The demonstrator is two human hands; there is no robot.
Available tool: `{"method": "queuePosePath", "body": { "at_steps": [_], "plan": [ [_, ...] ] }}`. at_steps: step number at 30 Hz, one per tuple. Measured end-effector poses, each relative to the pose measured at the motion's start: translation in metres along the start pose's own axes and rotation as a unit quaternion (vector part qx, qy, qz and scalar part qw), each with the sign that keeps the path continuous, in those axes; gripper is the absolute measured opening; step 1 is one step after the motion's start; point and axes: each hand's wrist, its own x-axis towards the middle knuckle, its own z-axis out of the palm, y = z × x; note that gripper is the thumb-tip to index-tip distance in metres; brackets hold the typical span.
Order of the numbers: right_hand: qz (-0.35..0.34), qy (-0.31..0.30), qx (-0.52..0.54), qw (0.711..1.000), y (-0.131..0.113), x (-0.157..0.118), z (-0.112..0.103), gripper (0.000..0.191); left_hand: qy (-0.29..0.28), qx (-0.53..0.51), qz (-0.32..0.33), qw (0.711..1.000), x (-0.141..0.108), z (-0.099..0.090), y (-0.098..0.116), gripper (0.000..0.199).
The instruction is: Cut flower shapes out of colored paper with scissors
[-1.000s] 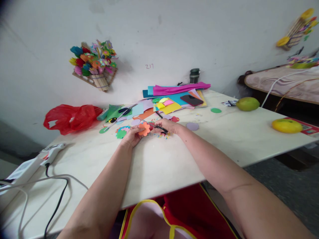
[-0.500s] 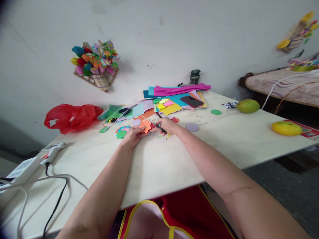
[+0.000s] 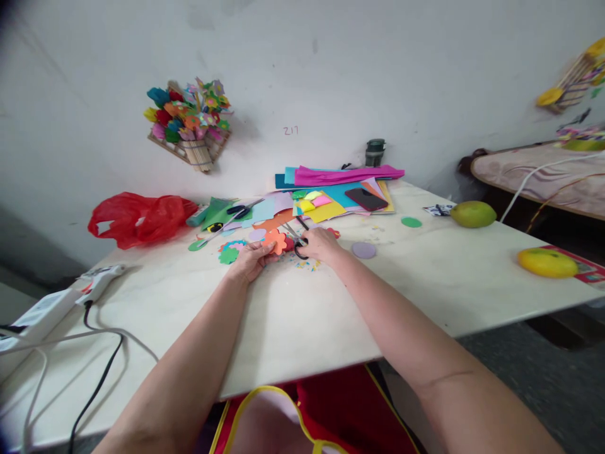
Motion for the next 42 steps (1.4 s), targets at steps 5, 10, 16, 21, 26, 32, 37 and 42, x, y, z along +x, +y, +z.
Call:
{"method": "queuePosePath", "body": {
  "at_steps": [5,10,16,21,26,32,37,42],
  "plan": [
    [-0.032,-0.02,-0.074,0.997,-0.006,-0.002,-0.004,0.034,-0.003,0.009,0.008,1.0,0.002,0.0,-0.002,0.014],
    [-0.042,0.001,-0.037,0.998,-0.004,0.001,-0.005,0.036,0.005,0.016,0.004,1.0,0.002,0.001,-0.001,0.015],
    [-0.057,0.054,0.336,0.939,0.004,0.01,-0.004,0.018,0.008,0.022,-0.002,1.0,-0.001,0.004,0.001,0.015],
    [-0.063,0.03,0.459,0.886,-0.003,0.007,0.001,0.03,0.007,0.036,-0.001,0.999,0.0,0.005,0.001,0.017],
    [-0.046,0.032,0.458,0.887,-0.01,0.007,0.006,0.026,0.005,0.047,-0.001,0.999,0.001,0.005,0.0,0.021],
    [-0.03,0.042,0.466,0.883,-0.013,0.008,0.009,0.019,-0.002,0.045,-0.008,0.999,0.001,0.005,0.0,0.027],
    [-0.006,0.041,0.473,0.88,-0.016,0.003,0.007,0.023,-0.01,0.045,-0.009,0.999,0.002,0.003,-0.001,0.033],
    [0.033,0.022,0.515,0.856,-0.024,0.001,0.004,0.031,-0.001,0.05,0.0,0.999,0.003,0.002,-0.003,0.028]
  ]
}}
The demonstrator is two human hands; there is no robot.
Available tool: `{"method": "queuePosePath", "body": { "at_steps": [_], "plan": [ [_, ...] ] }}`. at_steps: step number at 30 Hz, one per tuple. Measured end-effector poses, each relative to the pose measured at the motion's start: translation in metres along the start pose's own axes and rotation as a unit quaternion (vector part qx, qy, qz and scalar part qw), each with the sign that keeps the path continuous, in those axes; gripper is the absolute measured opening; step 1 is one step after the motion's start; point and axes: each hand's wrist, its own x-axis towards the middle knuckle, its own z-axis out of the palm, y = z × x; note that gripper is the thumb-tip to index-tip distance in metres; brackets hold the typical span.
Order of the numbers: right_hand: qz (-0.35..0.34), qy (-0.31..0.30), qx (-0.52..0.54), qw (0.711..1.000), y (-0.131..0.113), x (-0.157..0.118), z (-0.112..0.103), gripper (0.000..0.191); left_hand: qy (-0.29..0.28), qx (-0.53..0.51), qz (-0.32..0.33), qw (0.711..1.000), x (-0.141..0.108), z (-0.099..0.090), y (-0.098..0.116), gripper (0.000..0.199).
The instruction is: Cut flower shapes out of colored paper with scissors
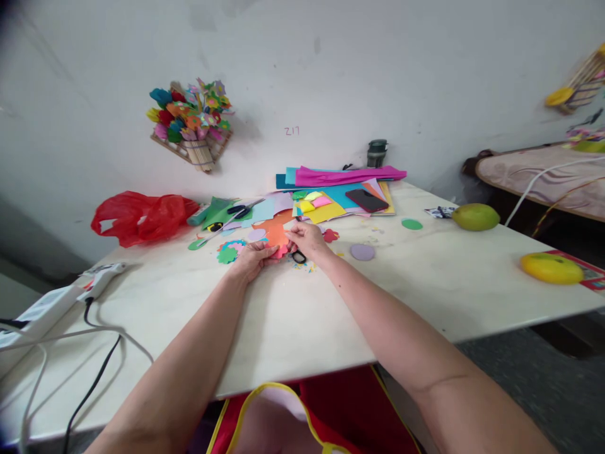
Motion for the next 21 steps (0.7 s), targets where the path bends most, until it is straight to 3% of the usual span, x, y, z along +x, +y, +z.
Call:
{"method": "queuePosePath", "body": {
  "at_steps": [2,5,9,12,14,17,21],
  "plan": [
    [0.008,0.027,0.028,0.999,-0.001,0.001,0.001,0.032,-0.003,0.008,0.004,1.0,0.0,0.001,-0.001,0.028],
    [-0.002,0.115,0.074,0.991,0.001,0.006,0.0,0.032,0.002,0.01,0.008,1.0,0.0,0.001,-0.003,0.03],
    [-0.008,0.199,0.127,0.972,0.002,0.011,-0.003,0.027,0.064,-0.003,0.039,0.997,0.002,-0.006,0.002,0.031],
    [0.02,0.186,0.125,0.974,-0.003,0.013,0.004,0.022,0.206,-0.07,0.141,0.966,0.003,-0.02,0.016,0.033],
    [0.043,0.142,0.12,0.982,-0.008,0.014,0.017,0.018,0.29,-0.118,0.184,0.932,0.002,-0.03,0.026,0.033],
    [0.078,0.062,0.104,0.99,-0.015,0.017,0.046,0.022,0.364,-0.154,0.206,0.895,-0.001,-0.042,0.038,0.026],
    [0.078,0.037,0.089,0.992,-0.02,0.031,0.096,0.02,0.433,-0.125,0.24,0.86,0.0,-0.047,0.042,0.025]
  ]
}}
